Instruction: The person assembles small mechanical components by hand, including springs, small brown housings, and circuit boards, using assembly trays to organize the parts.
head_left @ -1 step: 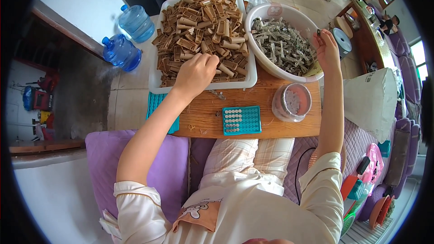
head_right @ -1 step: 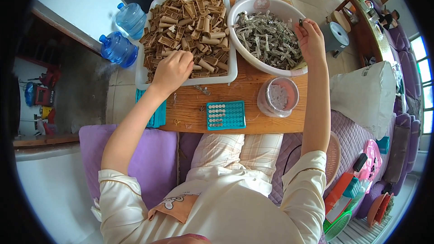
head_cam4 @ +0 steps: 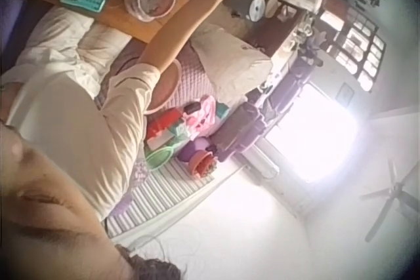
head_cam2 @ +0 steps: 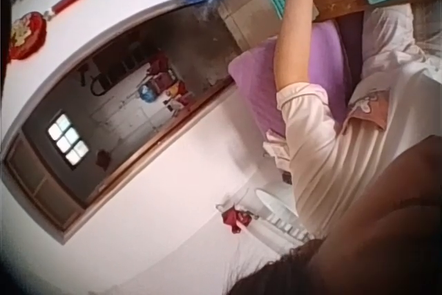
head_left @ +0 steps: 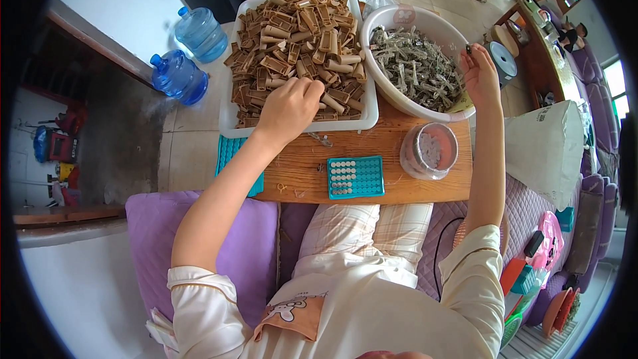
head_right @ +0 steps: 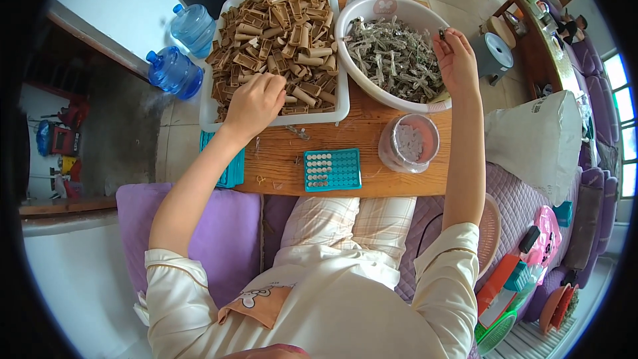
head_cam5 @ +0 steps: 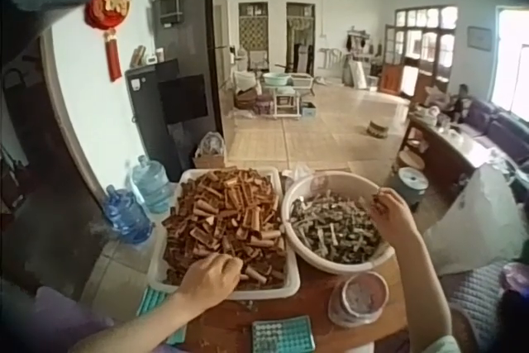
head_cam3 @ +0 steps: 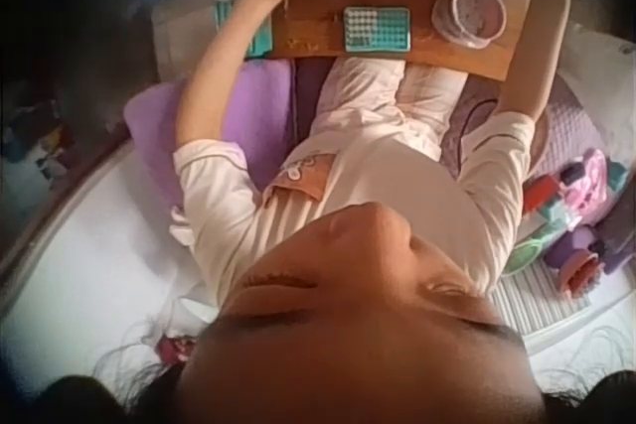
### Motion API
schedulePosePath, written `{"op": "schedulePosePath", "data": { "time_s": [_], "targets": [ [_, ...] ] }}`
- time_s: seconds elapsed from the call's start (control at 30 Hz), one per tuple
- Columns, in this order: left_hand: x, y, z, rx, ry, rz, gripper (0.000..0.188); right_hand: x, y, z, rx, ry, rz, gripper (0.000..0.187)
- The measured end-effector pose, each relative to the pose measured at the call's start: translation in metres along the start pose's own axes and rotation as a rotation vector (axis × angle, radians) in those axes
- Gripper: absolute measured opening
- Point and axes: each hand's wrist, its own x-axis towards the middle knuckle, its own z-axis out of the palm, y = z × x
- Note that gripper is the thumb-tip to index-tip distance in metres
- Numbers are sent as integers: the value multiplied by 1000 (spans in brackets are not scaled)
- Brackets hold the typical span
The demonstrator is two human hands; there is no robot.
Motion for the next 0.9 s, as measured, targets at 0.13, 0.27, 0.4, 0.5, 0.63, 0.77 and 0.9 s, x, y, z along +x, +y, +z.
{"op": "schedulePosePath", "data": {
  "time_s": [0.13,0.27,0.4,0.5,0.63,0.77,0.9],
  "targets": [
    [3,7,-3,-100,41,-26,22,-24,-5,19,106,-124,76,12],
    [0,13,-1,-302,-11,-116,22,-56,-9,50,-8,-166,104,14],
    [5,21,-9,-425,-106,-158,22,-87,-9,66,-34,-351,166,13],
    [7,25,-12,-318,35,-38,13,-110,-5,88,-41,-410,80,13],
    [2,35,-9,-756,0,-263,14,-133,1,107,48,-368,66,17],
    [-1,54,-16,-1434,-154,-772,15,-143,10,107,-111,-322,-60,24],
    [-4,60,-30,-1476,-251,-775,16,-161,10,115,-433,-210,-251,31]
  ]
}}
